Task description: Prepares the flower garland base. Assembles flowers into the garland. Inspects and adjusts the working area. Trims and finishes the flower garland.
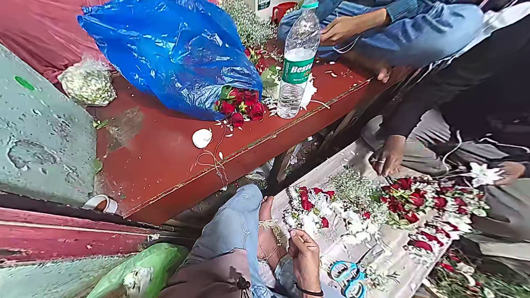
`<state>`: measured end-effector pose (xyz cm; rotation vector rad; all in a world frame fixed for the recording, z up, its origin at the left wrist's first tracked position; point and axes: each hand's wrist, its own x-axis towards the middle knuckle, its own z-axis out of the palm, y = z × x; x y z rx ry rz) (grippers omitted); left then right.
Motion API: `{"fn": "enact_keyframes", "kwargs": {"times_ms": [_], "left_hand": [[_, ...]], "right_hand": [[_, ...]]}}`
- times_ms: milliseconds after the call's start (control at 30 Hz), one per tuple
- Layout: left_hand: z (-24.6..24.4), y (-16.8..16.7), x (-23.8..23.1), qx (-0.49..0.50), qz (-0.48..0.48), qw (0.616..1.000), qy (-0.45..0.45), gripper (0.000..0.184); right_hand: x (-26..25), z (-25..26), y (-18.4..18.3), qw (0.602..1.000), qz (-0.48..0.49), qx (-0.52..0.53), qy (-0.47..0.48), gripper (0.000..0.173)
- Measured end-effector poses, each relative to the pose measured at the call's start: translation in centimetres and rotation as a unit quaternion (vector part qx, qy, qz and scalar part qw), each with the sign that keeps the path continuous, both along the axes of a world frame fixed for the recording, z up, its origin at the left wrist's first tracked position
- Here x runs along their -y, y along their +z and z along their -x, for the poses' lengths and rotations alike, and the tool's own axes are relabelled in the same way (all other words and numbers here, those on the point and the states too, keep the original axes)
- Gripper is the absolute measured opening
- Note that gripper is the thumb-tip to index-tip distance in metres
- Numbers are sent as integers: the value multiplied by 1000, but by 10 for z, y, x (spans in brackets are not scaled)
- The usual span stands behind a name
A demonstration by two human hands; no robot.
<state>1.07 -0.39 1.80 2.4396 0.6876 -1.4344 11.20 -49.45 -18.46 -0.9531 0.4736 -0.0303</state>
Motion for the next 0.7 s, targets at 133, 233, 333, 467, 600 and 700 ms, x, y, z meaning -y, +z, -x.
{"fn": "enact_keyframes", "kwargs": {"times_ms": [133,233,333,467,600,700], "left_hand": [[-39,39,-1,14,-41,999,11,45],[-29,52,-16,-27,-60,997,31,37],[-13,49,-33,66,2,995,72,40],[-15,71,-13,153,2,985,74,44],[-30,96,21,257,48,965,36,42],[-59,105,54,290,110,950,26,43]], "right_hand": [[5,-1,10,999,42,-27,-6,10],[3,6,21,995,74,-46,53,16],[4,3,16,996,43,-1,83,22],[2,3,14,995,40,9,90,21],[-4,0,5,993,39,8,110,18],[-3,3,7,993,46,1,105,16]]}}
